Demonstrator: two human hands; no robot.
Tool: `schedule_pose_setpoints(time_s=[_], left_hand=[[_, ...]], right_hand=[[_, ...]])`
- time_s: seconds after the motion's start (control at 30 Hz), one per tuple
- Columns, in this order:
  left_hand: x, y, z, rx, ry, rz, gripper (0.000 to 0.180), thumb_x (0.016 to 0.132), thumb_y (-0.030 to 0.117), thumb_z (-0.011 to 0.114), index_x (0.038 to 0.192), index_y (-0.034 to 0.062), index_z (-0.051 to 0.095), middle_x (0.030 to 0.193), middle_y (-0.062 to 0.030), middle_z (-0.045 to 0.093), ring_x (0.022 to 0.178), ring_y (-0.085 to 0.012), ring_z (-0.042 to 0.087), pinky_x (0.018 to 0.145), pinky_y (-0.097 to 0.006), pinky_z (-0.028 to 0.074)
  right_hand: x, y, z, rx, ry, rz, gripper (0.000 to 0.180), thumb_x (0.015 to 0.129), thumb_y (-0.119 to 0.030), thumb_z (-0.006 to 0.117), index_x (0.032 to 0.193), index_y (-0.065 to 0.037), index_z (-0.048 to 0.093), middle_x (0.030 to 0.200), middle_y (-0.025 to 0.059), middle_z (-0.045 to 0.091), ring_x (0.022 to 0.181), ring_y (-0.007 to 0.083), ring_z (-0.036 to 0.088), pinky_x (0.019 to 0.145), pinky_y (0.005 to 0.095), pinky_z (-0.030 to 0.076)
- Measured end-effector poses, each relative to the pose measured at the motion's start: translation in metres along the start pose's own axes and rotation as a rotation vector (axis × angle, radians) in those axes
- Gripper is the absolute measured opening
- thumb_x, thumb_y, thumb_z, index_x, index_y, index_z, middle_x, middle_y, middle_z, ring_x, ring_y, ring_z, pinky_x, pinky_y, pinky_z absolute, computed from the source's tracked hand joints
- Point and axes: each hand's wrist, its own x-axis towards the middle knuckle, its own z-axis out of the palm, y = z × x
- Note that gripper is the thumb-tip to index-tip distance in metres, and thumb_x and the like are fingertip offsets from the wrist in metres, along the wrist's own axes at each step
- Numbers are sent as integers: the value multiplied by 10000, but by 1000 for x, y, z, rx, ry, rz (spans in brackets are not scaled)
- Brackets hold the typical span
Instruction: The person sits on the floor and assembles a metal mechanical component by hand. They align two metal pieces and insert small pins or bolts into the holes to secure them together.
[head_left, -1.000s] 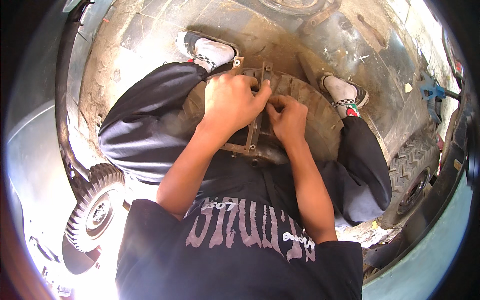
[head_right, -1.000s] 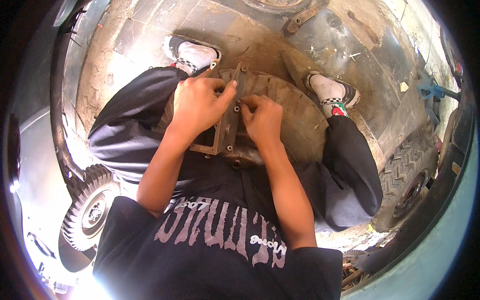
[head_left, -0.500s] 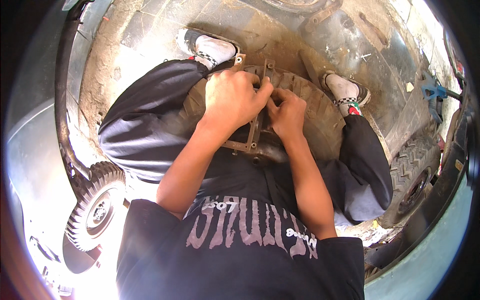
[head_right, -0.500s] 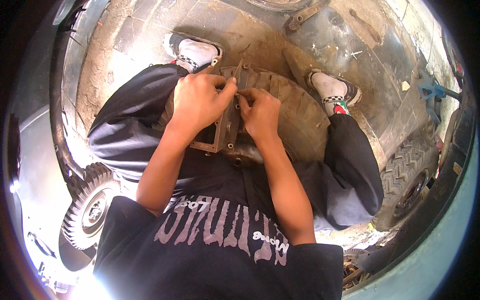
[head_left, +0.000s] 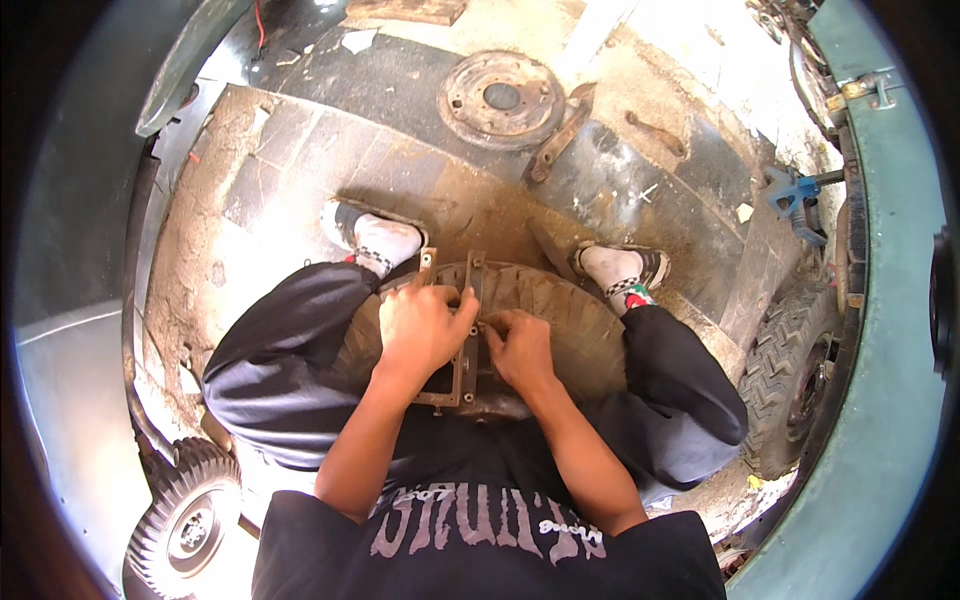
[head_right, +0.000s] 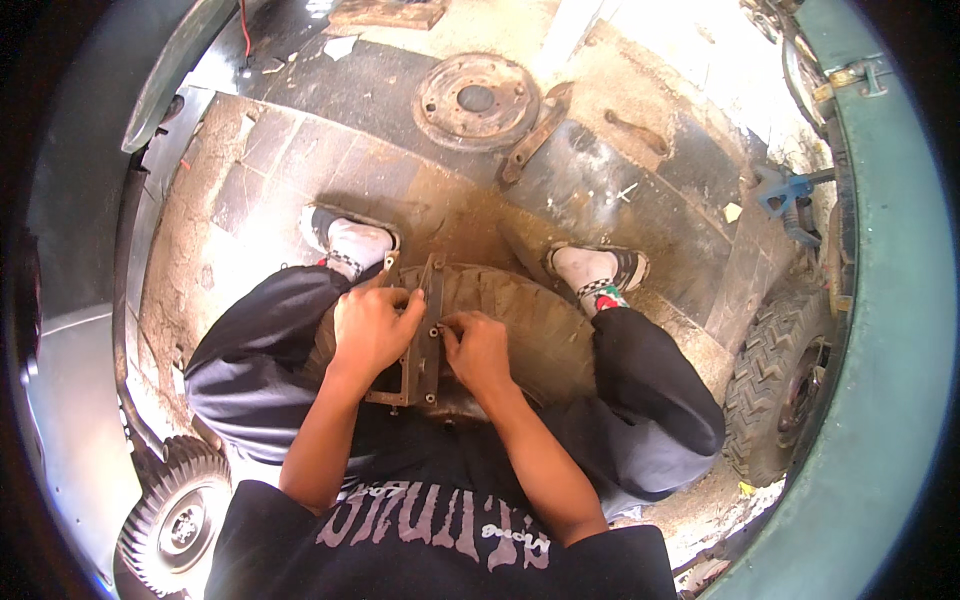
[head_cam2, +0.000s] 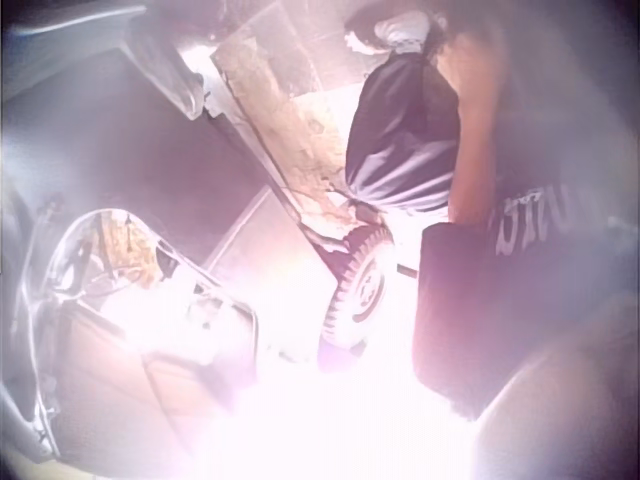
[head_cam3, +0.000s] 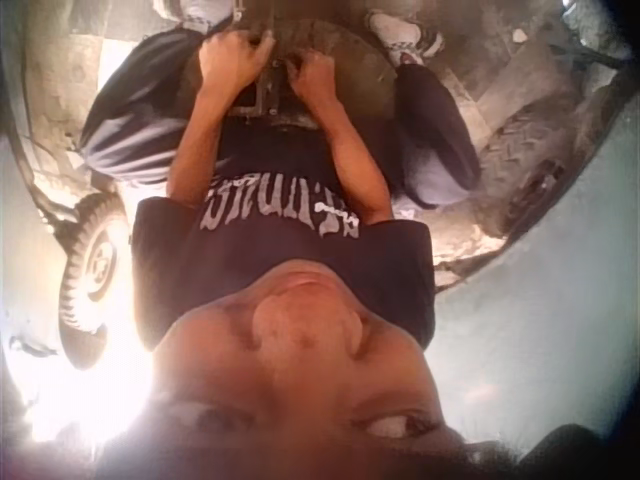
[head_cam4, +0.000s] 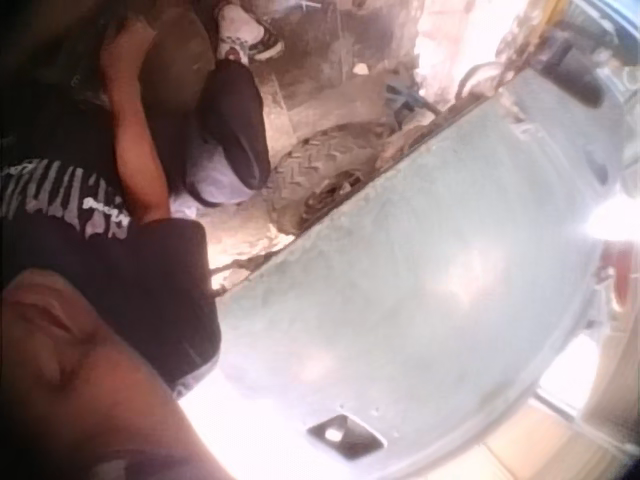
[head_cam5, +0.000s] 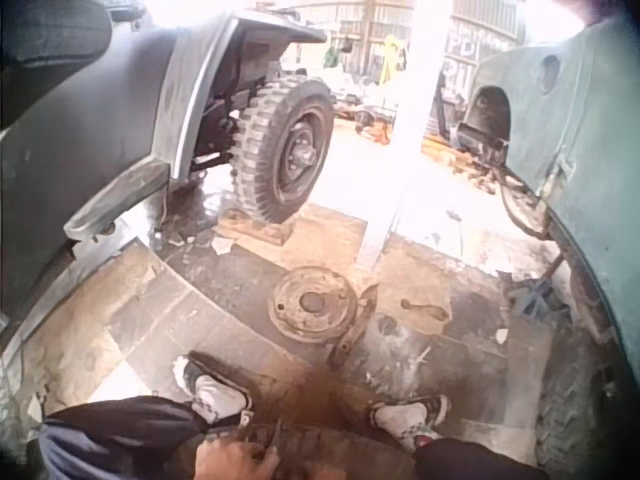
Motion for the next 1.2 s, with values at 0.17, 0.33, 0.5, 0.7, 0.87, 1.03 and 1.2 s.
schedule_pose_setpoints(time_s=[0.17,0.33,0.5,0.7,0.87,1.03,1.2], left_hand=[[2,-2,1,-41,-31,-34,413,949,447,667,855,86,843,738,-243,734,729,-440,744,753,-519,607],[-1,-4,6,-47,82,31,374,941,408,711,834,73,837,696,-220,712,685,-432,727,693,-510,594],[-4,-1,3,6,60,15,380,937,416,711,829,74,836,706,-233,712,700,-436,729,715,-518,597],[-4,-3,4,-22,76,24,405,934,430,699,822,64,832,732,-246,720,729,-449,736,744,-523,604],[-8,-2,9,-58,71,22,414,933,456,690,847,81,843,765,-246,737,772,-447,748,801,-521,607],[-7,-3,5,-23,27,-13,415,934,470,689,878,92,851,800,-241,753,814,-438,758,827,-513,608],[-5,-5,9,4,28,-25,405,936,480,688,913,113,859,801,-243,751,828,-436,758,832,-519,604]], right_hand=[[2,-4,9,-25,64,-22,149,897,-120,754,1009,-36,806,941,219,754,901,431,733,827,507,578],[-9,2,10,-24,66,-15,164,905,-125,738,1033,-42,798,987,213,760,908,439,729,830,513,575],[1,-5,17,-61,67,-31,152,905,-122,732,1009,-25,788,993,221,757,922,446,725,835,521,572],[-9,1,16,-94,60,-16,173,909,-120,719,1036,-26,790,1016,235,747,945,467,711,866,535,568],[-2,2,24,-67,145,-21,187,897,-119,732,1043,-16,788,1015,250,743,957,471,709,878,543,563],[-9,-1,17,-106,90,-10,176,888,-104,742,1027,-1,776,1006,266,735,959,484,703,873,551,557],[1,4,25,-61,124,-97,156,894,-106,740,984,21,753,970,277,733,926,496,699,848,569,549]])
